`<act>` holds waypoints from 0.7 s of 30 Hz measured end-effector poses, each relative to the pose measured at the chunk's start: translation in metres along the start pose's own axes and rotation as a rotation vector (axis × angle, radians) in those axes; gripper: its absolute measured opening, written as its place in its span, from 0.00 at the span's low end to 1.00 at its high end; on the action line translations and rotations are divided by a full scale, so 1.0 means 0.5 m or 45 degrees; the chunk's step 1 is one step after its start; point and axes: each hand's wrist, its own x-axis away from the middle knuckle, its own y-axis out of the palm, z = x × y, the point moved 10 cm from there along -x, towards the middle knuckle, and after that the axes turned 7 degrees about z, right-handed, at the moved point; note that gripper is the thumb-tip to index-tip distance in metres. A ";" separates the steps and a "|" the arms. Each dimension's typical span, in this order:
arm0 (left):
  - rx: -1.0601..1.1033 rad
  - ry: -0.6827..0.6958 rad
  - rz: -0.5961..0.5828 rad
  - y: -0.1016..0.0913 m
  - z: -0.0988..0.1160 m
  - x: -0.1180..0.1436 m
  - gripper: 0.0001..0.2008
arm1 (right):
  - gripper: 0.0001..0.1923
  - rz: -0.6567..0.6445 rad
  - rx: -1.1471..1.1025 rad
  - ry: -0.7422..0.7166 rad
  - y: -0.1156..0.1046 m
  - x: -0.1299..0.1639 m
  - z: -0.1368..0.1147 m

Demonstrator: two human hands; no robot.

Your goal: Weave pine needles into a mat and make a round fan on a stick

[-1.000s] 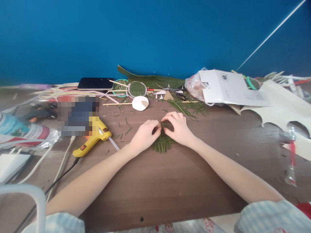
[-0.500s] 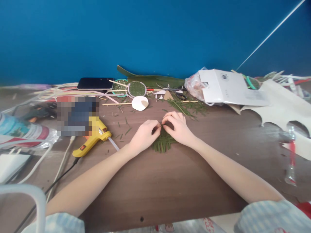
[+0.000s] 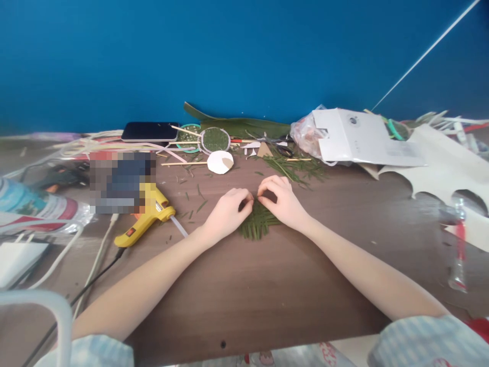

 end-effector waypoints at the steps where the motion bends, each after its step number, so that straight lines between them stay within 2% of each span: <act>1: -0.001 -0.002 -0.002 0.000 -0.001 0.000 0.04 | 0.05 0.009 -0.022 -0.015 -0.003 0.000 -0.002; 7: -0.006 -0.006 -0.008 0.001 -0.003 0.001 0.04 | 0.07 0.028 -0.132 -0.068 -0.012 0.003 -0.008; 14: -0.011 -0.005 -0.009 0.001 -0.003 0.001 0.04 | 0.08 0.000 -0.251 -0.034 -0.013 0.005 -0.013; 21: -0.017 0.000 -0.014 0.001 -0.001 0.000 0.04 | 0.07 -0.063 -0.251 -0.015 -0.008 0.007 -0.017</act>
